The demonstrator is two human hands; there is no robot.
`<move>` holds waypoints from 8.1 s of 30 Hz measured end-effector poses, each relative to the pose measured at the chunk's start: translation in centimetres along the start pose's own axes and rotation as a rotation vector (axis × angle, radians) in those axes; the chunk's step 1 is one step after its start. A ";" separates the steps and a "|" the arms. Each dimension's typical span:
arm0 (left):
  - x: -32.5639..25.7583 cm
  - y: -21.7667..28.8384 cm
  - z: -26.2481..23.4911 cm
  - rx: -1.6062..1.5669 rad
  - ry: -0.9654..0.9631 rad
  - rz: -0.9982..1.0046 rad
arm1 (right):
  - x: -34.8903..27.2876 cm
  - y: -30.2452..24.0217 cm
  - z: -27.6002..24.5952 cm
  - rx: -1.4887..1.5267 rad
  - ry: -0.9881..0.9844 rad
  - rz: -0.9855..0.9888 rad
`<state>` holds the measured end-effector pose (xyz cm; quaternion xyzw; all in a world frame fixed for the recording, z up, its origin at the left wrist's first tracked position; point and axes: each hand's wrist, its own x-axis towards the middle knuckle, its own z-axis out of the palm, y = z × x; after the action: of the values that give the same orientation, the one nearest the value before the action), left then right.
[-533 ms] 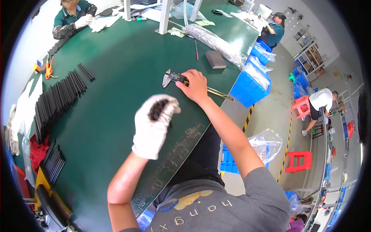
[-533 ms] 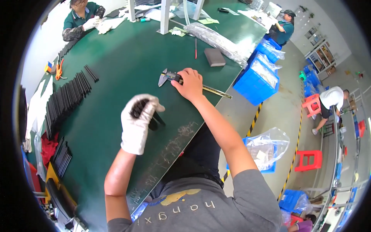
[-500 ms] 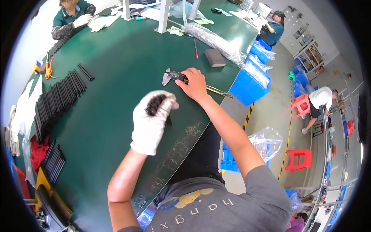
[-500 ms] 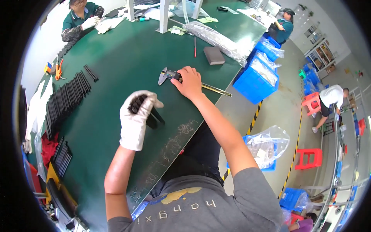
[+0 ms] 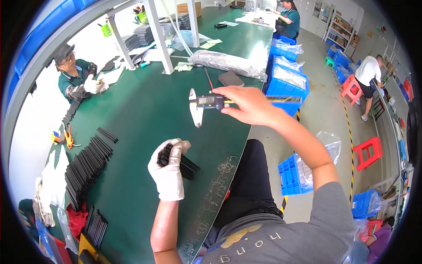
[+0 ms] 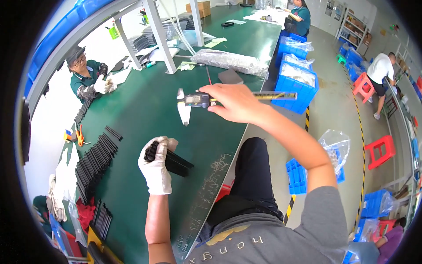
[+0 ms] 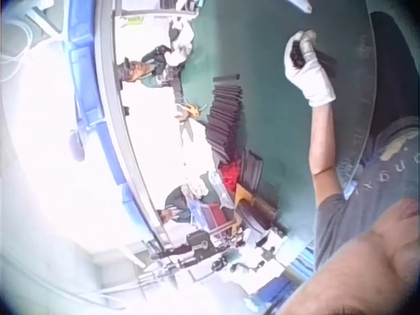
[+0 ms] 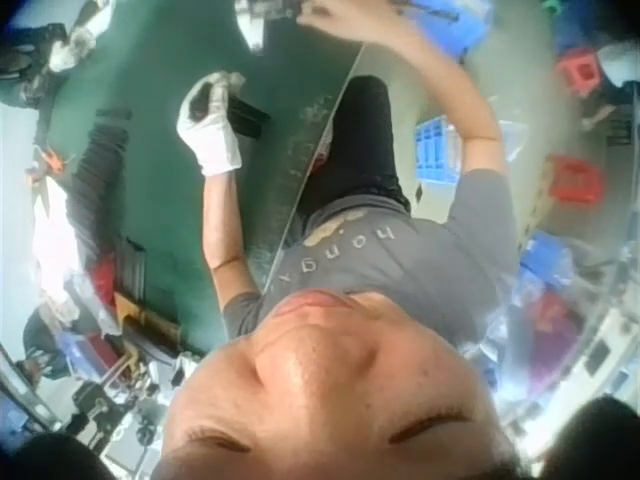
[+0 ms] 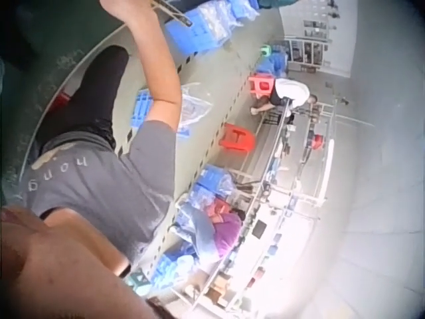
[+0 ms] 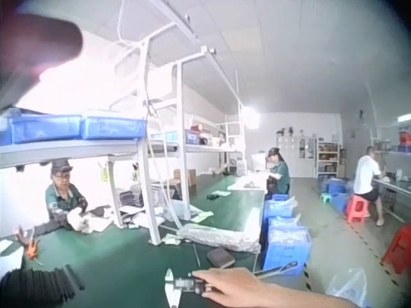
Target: Measuring various mechanical parts and rods using a digital caliper for quality control.
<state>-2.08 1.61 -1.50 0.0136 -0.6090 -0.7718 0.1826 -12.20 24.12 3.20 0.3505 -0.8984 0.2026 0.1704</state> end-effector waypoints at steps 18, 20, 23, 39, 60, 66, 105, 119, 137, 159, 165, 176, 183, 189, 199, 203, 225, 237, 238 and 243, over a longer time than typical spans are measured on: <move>-2.8 0.9 1.2 0.158 -0.156 -0.001 | -2.4 -3.7 -5.0 -0.183 0.250 -0.275; -2.8 1.0 1.9 0.109 -0.235 0.115 | -2.3 -3.7 -5.0 -0.093 0.234 -0.072; -2.9 0.8 1.2 0.088 -0.301 0.154 | -2.3 -3.8 -4.2 -0.046 0.169 -0.104; -3.4 0.2 0.9 0.003 -0.207 0.169 | -4.0 -6.1 -2.2 0.075 0.110 -0.023; -3.3 0.5 0.8 0.153 -0.251 0.219 | -4.4 -5.7 -2.1 -0.045 0.188 0.006; -3.2 0.1 1.0 0.088 -0.245 0.223 | -4.3 -5.8 -2.3 0.035 0.125 0.005; -3.6 -0.3 1.2 0.280 -0.067 0.279 | -5.2 -8.6 -2.0 0.124 0.131 0.102; -3.8 -0.3 1.5 0.358 -0.025 0.359 | -5.1 -9.0 -2.1 0.001 0.175 0.128; -4.1 -0.3 0.9 0.295 -0.062 0.271 | -5.2 -9.1 -2.0 0.070 0.130 0.063; -4.1 -0.1 0.7 0.288 -0.114 0.297 | -5.3 -8.5 -1.9 0.010 0.142 0.020; -3.9 -0.9 1.1 0.244 -0.057 0.308 | -5.2 -9.4 -2.2 0.062 0.122 0.103; -3.9 -0.6 1.4 0.368 -0.007 0.360 | -5.3 -10.0 -2.4 0.048 0.112 0.138; -3.4 -0.8 1.3 0.606 0.074 0.517 | -5.4 -11.4 -2.9 -0.105 0.151 0.144; -2.8 -0.9 1.7 0.654 0.137 0.566 | -5.2 -11.6 -2.6 -0.131 0.174 0.172; -2.6 -0.4 2.3 0.644 0.190 0.459 | -5.0 -11.4 -1.9 -0.048 0.105 0.308; -2.1 -1.3 2.1 0.649 0.220 0.593 | -4.9 -11.3 -2.0 -0.088 0.123 0.306; -2.9 -0.9 1.9 0.632 0.124 0.476 | -5.8 -9.8 -1.3 -0.050 0.117 0.172; -3.0 -0.7 1.6 0.702 0.076 0.589 | -4.8 -10.2 -2.7 -0.159 0.203 0.131; -3.1 -0.3 2.1 0.676 0.103 0.525 | -4.9 -10.1 -2.8 -0.168 0.205 0.135; -3.2 -0.4 2.0 0.648 0.138 0.517 | -4.8 -9.9 -2.5 -0.168 0.233 0.080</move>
<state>0.33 4.52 -1.98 -0.0315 -0.7899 -0.4663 0.3970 -1.53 21.36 5.64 0.2732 -0.8995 0.1728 0.2941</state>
